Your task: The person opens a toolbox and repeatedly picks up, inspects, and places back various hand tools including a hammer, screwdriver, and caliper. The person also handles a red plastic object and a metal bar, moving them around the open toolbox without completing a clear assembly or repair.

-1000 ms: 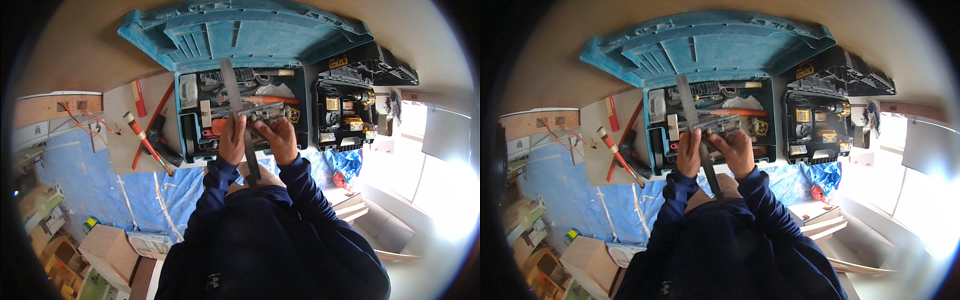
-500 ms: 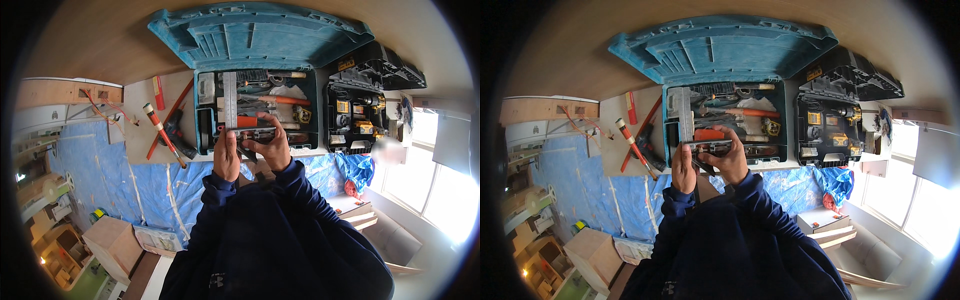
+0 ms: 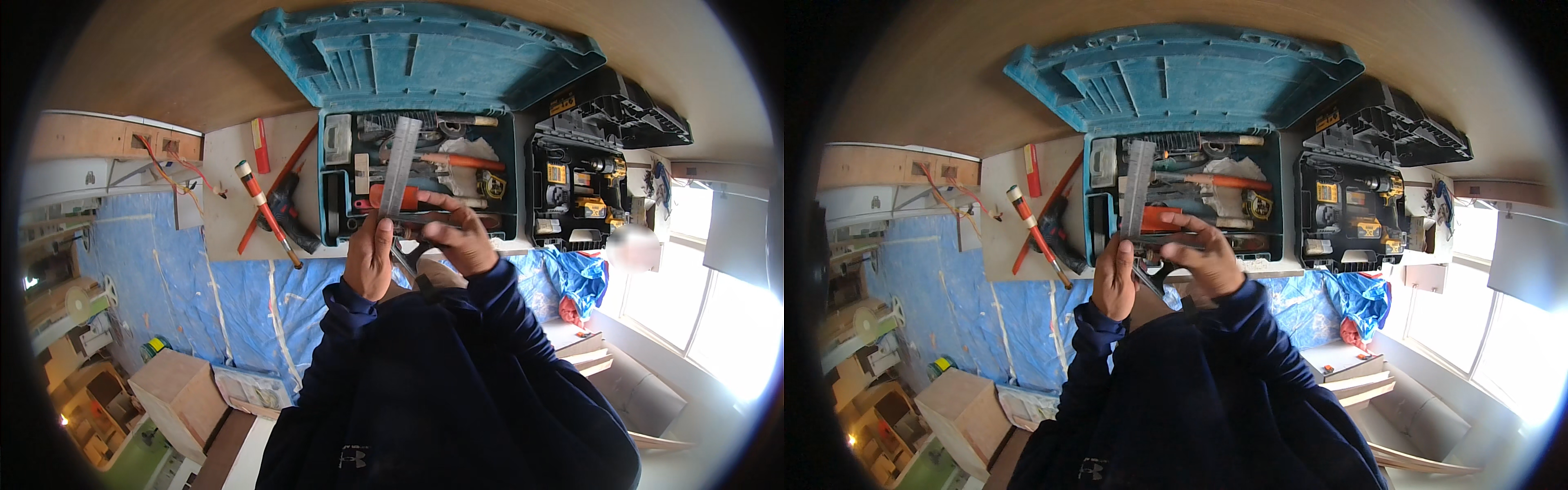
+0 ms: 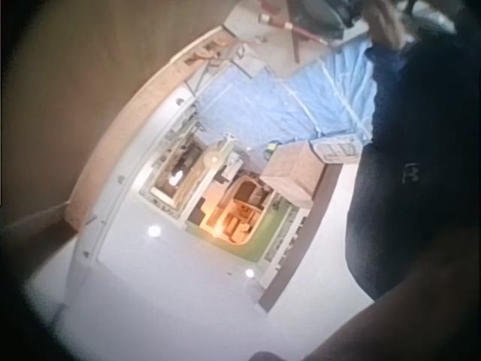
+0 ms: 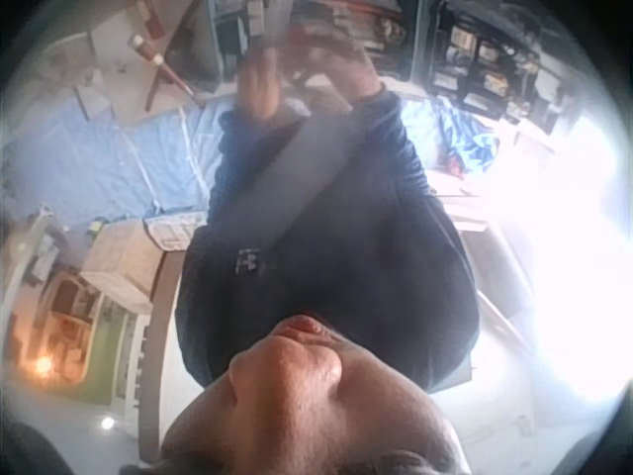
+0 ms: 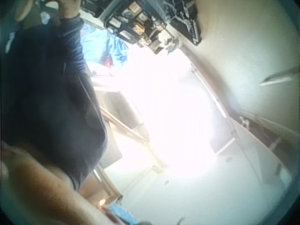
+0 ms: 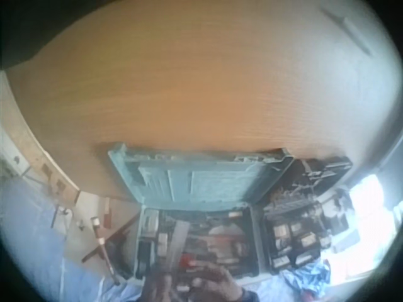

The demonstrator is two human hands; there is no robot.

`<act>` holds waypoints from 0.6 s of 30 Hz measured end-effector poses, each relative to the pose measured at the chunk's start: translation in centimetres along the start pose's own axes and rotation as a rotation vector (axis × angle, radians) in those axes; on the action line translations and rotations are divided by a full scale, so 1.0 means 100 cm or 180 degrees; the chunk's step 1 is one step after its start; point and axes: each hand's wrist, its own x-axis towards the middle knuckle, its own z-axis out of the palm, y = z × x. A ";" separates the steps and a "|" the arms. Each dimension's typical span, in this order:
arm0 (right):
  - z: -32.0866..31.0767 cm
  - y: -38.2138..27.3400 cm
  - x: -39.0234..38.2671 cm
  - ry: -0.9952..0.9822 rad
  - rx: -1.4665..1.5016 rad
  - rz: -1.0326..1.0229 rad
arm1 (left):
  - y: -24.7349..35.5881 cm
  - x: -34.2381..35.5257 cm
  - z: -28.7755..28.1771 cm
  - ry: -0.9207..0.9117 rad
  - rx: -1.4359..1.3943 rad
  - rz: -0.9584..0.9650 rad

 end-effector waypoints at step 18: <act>0.003 -0.010 -0.033 -0.0078 -0.2485 0.0091 | 0.005 -0.005 0.006 -0.0418 0.0774 0.0534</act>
